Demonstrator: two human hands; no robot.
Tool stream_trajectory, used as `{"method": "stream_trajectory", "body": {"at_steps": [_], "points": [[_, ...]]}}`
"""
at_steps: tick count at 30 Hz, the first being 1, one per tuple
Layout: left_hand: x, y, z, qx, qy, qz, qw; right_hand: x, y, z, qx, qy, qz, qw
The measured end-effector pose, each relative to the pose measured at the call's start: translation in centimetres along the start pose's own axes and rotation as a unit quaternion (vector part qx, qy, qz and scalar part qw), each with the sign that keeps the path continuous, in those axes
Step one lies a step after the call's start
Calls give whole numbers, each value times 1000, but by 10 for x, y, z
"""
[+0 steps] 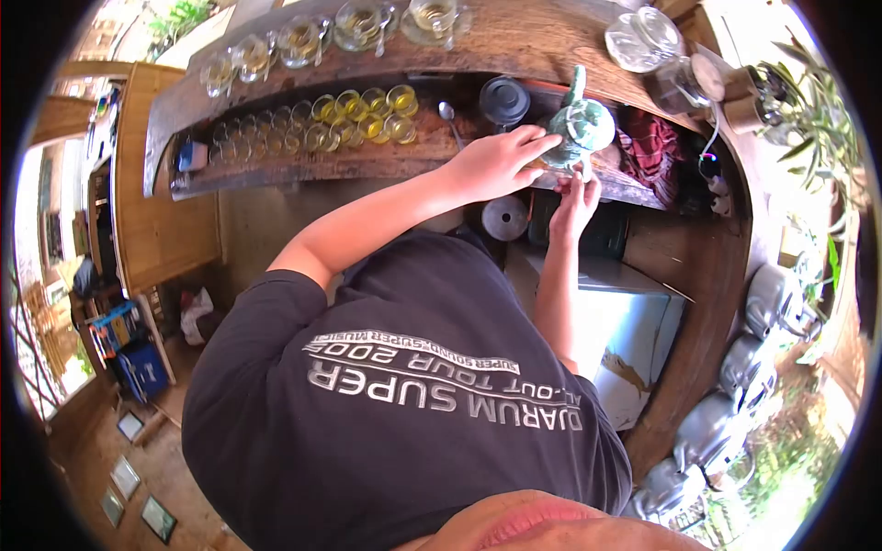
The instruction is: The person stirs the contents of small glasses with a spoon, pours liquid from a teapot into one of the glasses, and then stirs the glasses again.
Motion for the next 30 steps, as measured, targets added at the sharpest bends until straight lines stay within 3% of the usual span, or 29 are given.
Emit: {"method": "stream_trajectory", "body": {"at_steps": [1,3,5,7,9,11,13,15,17,19,21,24,26,30], "points": [[-24,-2,10,-3,-14,-7,1000,-12,-3,0,-7,8,-10,1000],[-77,11,25,-12,39,72,997,-38,-4,18,-18,-138,-4,990],[-133,34,39,-24,35,150,988,-59,-30,41,-38,-135,-49,989],[-188,62,52,-1,2,230,973,-82,-70,49,-135,-34,-152,978],[-237,79,66,24,-21,314,949,-101,-99,30,-235,118,-248,932],[-270,91,75,47,-29,341,938,-108,-113,-6,-344,253,-179,886],[-293,97,89,93,-55,368,924,-107,-91,-66,-377,345,117,852],[-302,102,99,105,-67,372,920,-97,-92,-113,-442,380,146,799],[-305,110,116,122,-78,385,911,-86,-96,-150,-438,378,273,768],[-314,123,135,103,-69,416,901,-71,-112,-188,-556,346,251,713],[-312,141,156,128,-104,374,913,-57,-139,-193,-614,325,231,681],[-316,162,187,100,-78,410,903,-51,-146,-198,-654,300,207,664],[-324,182,203,82,-72,414,904,-52,-151,-195,-722,273,134,621],[-339,226,232,101,-79,342,931,-45,-161,-196,-754,221,143,602]]}}
Point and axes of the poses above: each hand's wrist, its own x-axis towards the middle knuckle, its own z-axis out of the back of the hand, y = z × x, the point moved 6 cm from there along x, towards the middle knuckle, and after that the axes turned 4 degrees about z, right-handed, at the moved point
